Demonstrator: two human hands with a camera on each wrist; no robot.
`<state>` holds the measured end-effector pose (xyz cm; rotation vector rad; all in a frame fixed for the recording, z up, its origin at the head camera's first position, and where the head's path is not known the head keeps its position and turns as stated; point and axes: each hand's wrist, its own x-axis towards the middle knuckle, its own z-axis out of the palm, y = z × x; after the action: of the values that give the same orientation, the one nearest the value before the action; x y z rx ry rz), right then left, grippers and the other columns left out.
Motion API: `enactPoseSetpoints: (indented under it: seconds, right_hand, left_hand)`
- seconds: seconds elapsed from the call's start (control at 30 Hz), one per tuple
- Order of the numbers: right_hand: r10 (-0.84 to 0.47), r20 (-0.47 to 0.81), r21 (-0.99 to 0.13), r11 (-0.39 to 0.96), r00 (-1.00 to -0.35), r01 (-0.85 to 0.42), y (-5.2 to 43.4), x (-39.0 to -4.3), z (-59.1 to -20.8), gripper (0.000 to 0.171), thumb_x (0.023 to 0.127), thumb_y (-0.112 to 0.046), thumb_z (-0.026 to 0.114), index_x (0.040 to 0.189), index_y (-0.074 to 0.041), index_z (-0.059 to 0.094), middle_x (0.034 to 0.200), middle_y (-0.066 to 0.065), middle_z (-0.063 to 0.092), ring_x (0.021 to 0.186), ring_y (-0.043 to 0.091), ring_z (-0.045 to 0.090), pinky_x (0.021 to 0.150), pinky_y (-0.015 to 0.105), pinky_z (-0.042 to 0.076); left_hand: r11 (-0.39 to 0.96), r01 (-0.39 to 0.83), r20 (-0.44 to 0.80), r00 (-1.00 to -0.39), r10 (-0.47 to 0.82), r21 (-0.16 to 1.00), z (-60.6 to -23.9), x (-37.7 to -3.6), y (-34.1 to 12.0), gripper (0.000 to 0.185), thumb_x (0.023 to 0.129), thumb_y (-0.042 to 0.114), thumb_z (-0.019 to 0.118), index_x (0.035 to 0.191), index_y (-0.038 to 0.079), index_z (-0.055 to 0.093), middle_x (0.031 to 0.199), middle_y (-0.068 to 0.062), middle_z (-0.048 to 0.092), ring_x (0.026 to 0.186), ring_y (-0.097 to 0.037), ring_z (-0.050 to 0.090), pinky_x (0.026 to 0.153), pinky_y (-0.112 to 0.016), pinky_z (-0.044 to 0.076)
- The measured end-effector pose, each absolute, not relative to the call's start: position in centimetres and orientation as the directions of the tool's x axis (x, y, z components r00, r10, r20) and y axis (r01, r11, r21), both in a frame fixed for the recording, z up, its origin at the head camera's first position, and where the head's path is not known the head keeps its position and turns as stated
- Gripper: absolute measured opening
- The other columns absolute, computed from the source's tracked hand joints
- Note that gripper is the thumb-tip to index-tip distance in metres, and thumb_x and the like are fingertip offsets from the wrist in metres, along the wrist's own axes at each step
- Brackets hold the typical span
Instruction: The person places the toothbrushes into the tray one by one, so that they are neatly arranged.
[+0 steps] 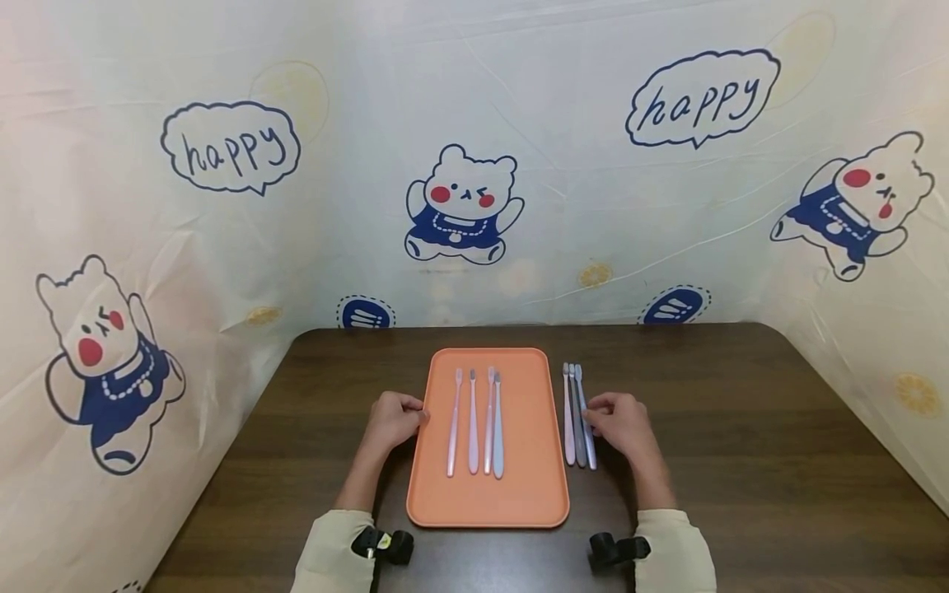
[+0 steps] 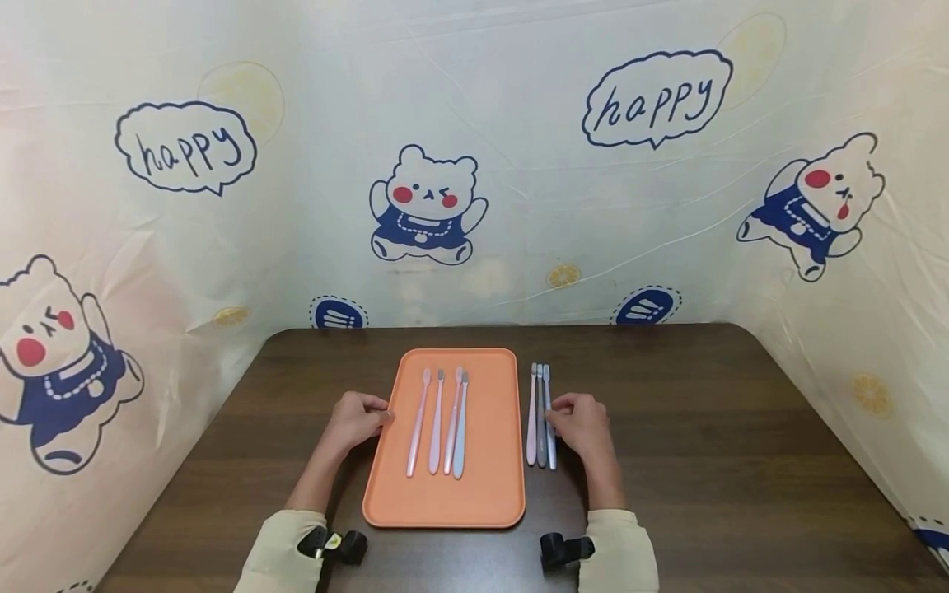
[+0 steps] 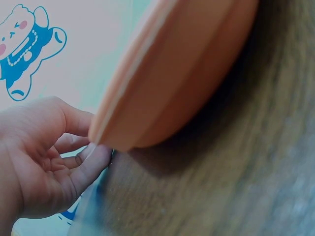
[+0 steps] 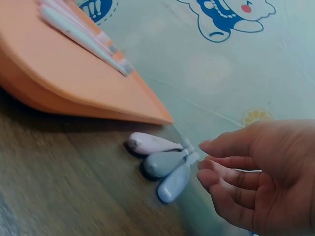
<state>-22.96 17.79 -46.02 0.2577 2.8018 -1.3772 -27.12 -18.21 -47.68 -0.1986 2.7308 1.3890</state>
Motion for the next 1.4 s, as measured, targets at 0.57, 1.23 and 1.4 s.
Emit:
enactPoseSetpoints:
  seconds: [0.57,1.23,1.4]
  right_hand:
    - [0.14,-0.173,-0.732,0.644,-0.975,0.222,18.0,-22.7,-46.4,0.029,0.088,-0.015,0.075,0.107,0.006,0.072,0.086,0.013,0.074,0.071,0.015,0.065,0.064,0.029,0.053]
    - [0.203,-0.177,-0.73,0.629,-0.963,0.267,17.4,-22.0,-46.4,0.027,0.088,-0.013,0.076,0.105,0.008,0.072,0.088,0.018,0.076,0.073,0.017,0.069,0.066,0.031,0.053]
    - [0.209,-0.176,-0.724,0.635,-0.962,0.27,17.2,-22.0,-46.3,0.026,0.089,-0.012,0.074,0.105,0.008,0.072,0.09,0.019,0.076,0.074,0.018,0.067,0.067,0.032,0.054]
  left_hand:
    - [0.599,-0.14,-0.108,-0.99,-0.089,0.788,-47.7,-27.1,-18.2,0.02,0.087,0.009,0.07,0.102,-0.003,0.077,0.091,-0.016,0.076,0.069,-0.014,0.067,0.066,-0.031,0.06]
    - [0.585,-0.142,-0.119,-0.99,-0.078,0.798,-47.9,-27.3,-18.4,0.022,0.087,0.009,0.07,0.104,-0.003,0.077,0.095,-0.017,0.075,0.071,-0.016,0.068,0.067,-0.031,0.06]
    - [0.58,-0.129,-0.108,-0.992,-0.071,0.804,-47.8,-27.3,-18.5,0.022,0.087,0.008,0.07,0.103,-0.004,0.077,0.093,-0.017,0.076,0.07,-0.014,0.068,0.066,-0.031,0.06]
